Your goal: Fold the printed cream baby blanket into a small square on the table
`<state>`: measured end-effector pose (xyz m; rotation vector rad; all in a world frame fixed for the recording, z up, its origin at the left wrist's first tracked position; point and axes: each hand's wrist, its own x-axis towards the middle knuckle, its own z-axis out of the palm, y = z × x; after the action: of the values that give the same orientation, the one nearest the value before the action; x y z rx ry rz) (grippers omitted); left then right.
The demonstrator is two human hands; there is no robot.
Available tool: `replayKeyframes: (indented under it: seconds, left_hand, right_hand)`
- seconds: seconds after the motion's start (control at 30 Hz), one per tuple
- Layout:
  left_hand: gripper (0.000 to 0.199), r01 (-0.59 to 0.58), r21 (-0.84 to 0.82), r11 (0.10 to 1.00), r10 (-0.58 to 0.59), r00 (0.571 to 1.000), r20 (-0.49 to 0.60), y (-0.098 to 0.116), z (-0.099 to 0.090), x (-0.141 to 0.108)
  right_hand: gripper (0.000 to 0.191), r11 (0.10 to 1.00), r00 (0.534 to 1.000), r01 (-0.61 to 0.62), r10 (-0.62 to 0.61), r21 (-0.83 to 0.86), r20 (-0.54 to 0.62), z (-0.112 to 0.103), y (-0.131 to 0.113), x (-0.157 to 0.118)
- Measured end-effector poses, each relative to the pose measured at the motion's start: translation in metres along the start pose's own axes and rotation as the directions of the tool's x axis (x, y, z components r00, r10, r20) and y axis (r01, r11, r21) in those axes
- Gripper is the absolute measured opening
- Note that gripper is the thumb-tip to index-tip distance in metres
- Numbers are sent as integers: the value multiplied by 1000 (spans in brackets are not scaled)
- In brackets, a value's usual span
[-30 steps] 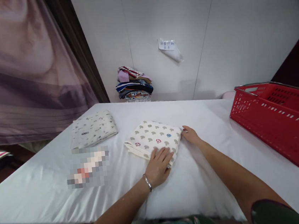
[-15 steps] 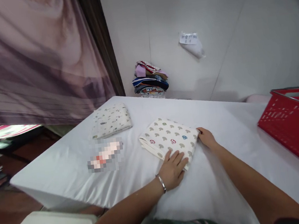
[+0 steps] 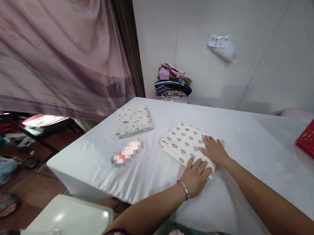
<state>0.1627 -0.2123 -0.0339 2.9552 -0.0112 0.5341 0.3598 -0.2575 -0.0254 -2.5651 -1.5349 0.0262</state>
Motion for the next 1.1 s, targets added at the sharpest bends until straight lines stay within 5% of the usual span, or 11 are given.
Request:
replayKeyframes:
  seconds: [0.2, 0.33, 0.4, 0.5, 0.57, 0.63, 0.87, 0.97, 1.1]
  left_hand:
    - [43, -23, -170, 985, 19, 999, -28, 0, -16, -3]
    - [24, 103, -340, 935, -155, 980, -127, -15, -32, -9]
    - [20, 278, -425, 861, -387, 902, -193, -35, -39, -13]
    - [15, 534, -554, 639, -721, 667, -189, -75, -47, -18]
    - [12, 620, -590, 517, -819, 558, -132, -101, -51, -20]
    - [9, 669, -591, 451, -857, 510, -76, -119, -54, -22]
    - [22, 753, -512, 412, -900, 424, -101, -136, -52, -17]
    - [30, 736, -524, 428, -892, 436, -116, -142, -49, -15]
    - [8, 727, -518, 450, -880, 458, -121, -153, -45, -15]
  right_hand:
    - [55, 996, 999, -33, 32, 88, 10, -12, -8, 0]
    - [39, 926, 981, 165, -118, 338, -156, -25, -47, -12]
    - [31, 862, 963, 246, -165, 444, -213, -26, -66, -18]
    - [24, 871, 966, 244, -181, 427, -182, -25, -88, -24]
    - [23, 901, 972, 232, -196, 367, -132, -24, -97, -26]
    - [22, 919, 974, 225, -201, 322, -107, -21, -102, -27]
    - [21, 939, 972, 230, -211, 255, -101, -15, -103, -29]
    - [21, 935, 966, 255, -234, 247, -114, -13, -101, -29]
    - [22, 909, 960, 273, -239, 315, -143, -14, -100, -31]
